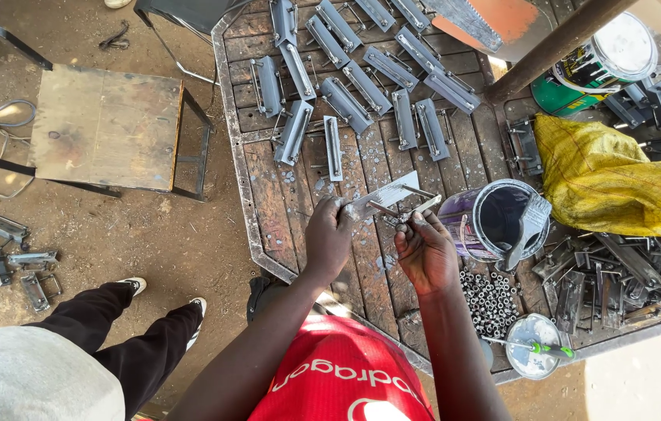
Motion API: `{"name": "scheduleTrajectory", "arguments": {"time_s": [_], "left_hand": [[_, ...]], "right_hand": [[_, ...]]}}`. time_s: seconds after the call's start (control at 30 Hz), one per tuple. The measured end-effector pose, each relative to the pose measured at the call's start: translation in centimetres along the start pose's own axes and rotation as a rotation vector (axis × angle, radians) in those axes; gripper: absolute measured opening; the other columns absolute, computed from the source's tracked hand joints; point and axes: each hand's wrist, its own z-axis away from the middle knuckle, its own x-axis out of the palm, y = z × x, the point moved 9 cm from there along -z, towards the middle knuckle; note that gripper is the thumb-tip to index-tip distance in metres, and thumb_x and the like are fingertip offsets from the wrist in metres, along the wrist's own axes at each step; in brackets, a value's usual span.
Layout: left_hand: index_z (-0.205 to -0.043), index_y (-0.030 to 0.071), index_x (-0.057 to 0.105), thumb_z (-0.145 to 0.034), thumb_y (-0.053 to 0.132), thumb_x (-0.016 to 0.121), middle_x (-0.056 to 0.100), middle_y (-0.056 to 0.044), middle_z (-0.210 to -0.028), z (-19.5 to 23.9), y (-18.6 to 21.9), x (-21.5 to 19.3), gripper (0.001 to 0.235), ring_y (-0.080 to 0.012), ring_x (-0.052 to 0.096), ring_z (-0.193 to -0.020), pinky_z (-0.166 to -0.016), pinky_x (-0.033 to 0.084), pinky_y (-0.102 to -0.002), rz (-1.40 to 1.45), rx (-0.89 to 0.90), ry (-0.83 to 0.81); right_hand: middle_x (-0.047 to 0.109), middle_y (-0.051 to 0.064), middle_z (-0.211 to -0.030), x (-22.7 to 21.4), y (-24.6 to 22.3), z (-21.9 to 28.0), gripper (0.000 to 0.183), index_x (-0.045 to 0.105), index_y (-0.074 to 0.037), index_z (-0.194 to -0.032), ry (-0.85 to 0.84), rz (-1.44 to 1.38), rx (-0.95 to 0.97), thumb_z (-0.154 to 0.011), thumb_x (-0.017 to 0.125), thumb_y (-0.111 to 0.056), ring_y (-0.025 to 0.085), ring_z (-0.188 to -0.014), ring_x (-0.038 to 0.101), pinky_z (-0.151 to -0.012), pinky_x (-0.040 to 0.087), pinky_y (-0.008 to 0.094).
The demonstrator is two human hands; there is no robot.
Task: Painting metal brackets using a paintbrush and a can of paint
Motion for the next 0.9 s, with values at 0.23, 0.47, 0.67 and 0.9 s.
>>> {"name": "scheduleTrajectory", "arguments": {"time_s": [0.23, 0.47, 0.67, 0.9], "left_hand": [[-0.087, 0.000, 0.057, -0.102, 0.005, 0.051, 0.051, -0.014, -0.080, 0.2, -0.1, 0.0, 0.017, -0.0338, 0.061, -0.073, -0.060, 0.047, -0.040, -0.036, 0.035, 0.014], [-0.089, 0.002, 0.061, -0.102, 0.003, 0.052, 0.054, -0.009, -0.082, 0.4, 0.2, -0.1, 0.016, -0.0194, 0.058, -0.073, -0.062, 0.048, -0.032, -0.010, 0.008, 0.016], [-0.090, 0.002, 0.061, -0.102, 0.005, 0.052, 0.054, -0.009, -0.083, 0.6, 0.6, 0.0, 0.015, -0.0225, 0.060, -0.074, -0.062, 0.046, -0.034, -0.023, 0.049, 0.002], [-0.090, 0.001, 0.062, -0.101, 0.004, 0.052, 0.056, -0.011, -0.083, 0.5, 2.4, -0.4, 0.015, -0.0217, 0.060, -0.075, -0.063, 0.048, -0.033, -0.017, 0.073, 0.017]], "right_hand": [[0.071, 0.008, -0.086, 0.2, -0.2, 0.1, 0.007, 0.063, -0.005, -0.104, -0.001, 0.004, -0.005, -0.100, 0.059, -0.001, 0.024, -0.079, 0.077, -0.076, 0.069, 0.034], [0.073, 0.011, -0.092, -0.7, 0.0, -0.4, 0.008, 0.063, -0.005, -0.106, -0.012, 0.005, 0.014, -0.100, 0.058, -0.003, 0.025, -0.080, 0.077, -0.075, 0.069, 0.036], [0.073, 0.025, -0.118, 4.0, 0.1, 1.5, 0.013, 0.066, -0.006, -0.105, -0.107, 0.002, 0.045, -0.101, 0.054, -0.009, 0.036, -0.095, 0.076, -0.083, 0.066, 0.048], [0.072, 0.027, -0.118, 2.1, 0.1, 0.5, 0.016, 0.067, -0.004, -0.106, -0.056, 0.023, -0.008, -0.102, 0.053, -0.010, 0.039, -0.106, 0.074, -0.095, 0.061, 0.051]]}}
